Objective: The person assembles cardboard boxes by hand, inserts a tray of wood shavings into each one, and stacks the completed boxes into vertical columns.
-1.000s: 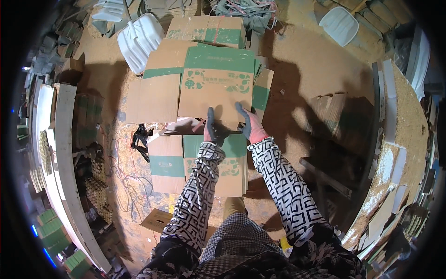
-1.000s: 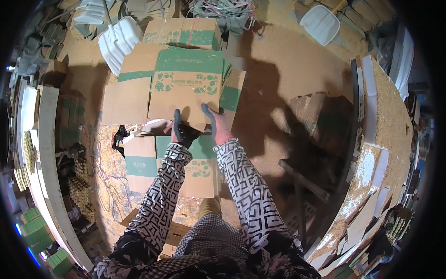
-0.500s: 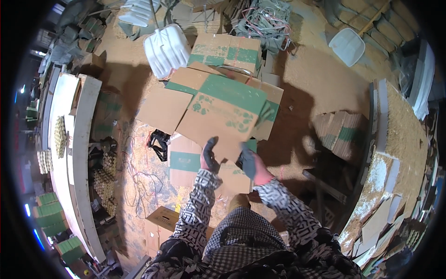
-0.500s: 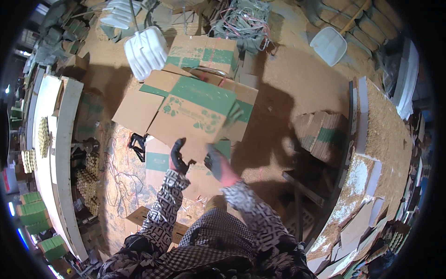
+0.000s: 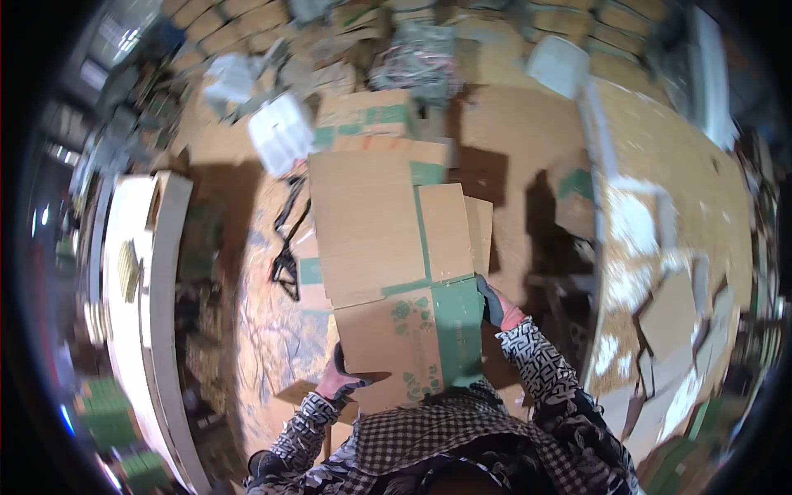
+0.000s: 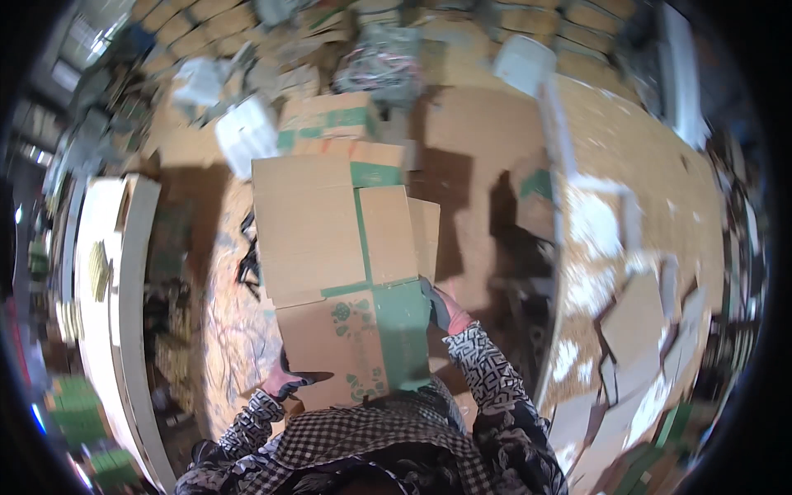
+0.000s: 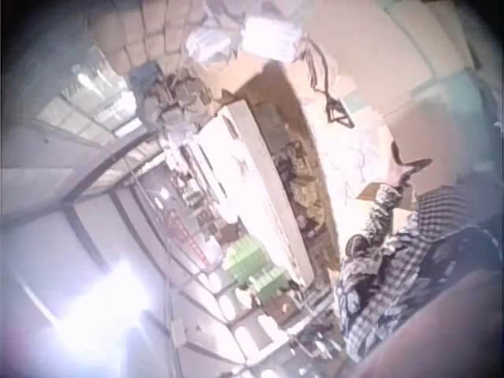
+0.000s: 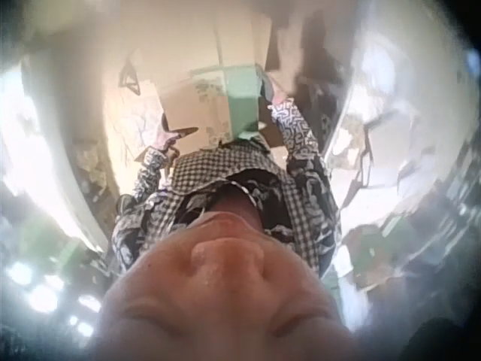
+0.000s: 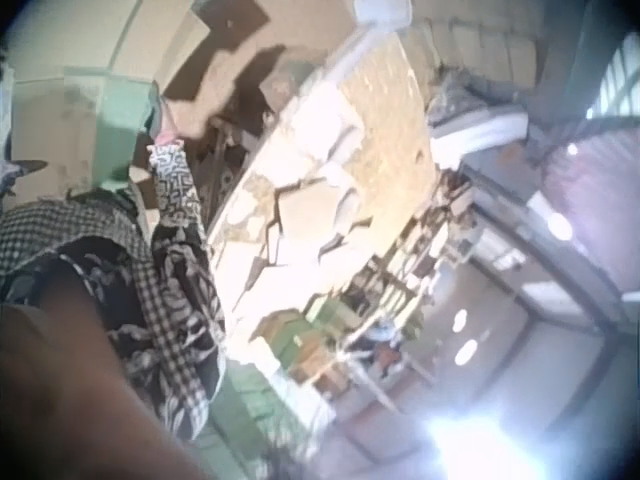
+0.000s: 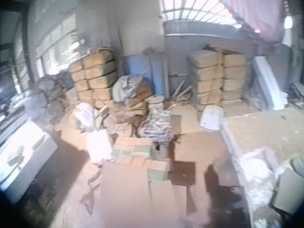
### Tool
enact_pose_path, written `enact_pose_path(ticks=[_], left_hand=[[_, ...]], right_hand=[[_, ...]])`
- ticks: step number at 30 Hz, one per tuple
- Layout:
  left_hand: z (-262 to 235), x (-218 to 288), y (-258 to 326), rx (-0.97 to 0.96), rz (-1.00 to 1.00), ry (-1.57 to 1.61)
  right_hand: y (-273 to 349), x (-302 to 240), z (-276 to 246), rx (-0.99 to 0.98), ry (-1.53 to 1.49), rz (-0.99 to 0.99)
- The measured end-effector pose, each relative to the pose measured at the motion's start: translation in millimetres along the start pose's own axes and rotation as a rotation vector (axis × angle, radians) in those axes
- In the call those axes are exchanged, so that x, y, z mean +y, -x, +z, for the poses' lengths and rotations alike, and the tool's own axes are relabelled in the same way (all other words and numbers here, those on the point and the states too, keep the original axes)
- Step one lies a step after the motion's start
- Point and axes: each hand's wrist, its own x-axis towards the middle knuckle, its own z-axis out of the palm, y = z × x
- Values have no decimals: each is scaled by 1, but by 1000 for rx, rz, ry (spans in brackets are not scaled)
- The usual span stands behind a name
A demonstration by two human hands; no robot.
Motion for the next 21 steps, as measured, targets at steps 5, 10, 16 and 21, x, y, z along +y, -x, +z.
enact_pose_path(ticks=[5, 10, 16, 21], left_hand=[[42, 49, -12, -381, 183, -171], [156, 132, -53, -763, 379, -324], [376, 237, -67, -1499, 307, -906], [526, 232, -40, -1582, -184, -1155]], right_hand=[[156, 41, -48, 137, -319, -426], [340, 69, -38, 369, -160, -926], [471, 180, 9, 736, 80, -999], [502, 243, 36, 806, 217, -979]])
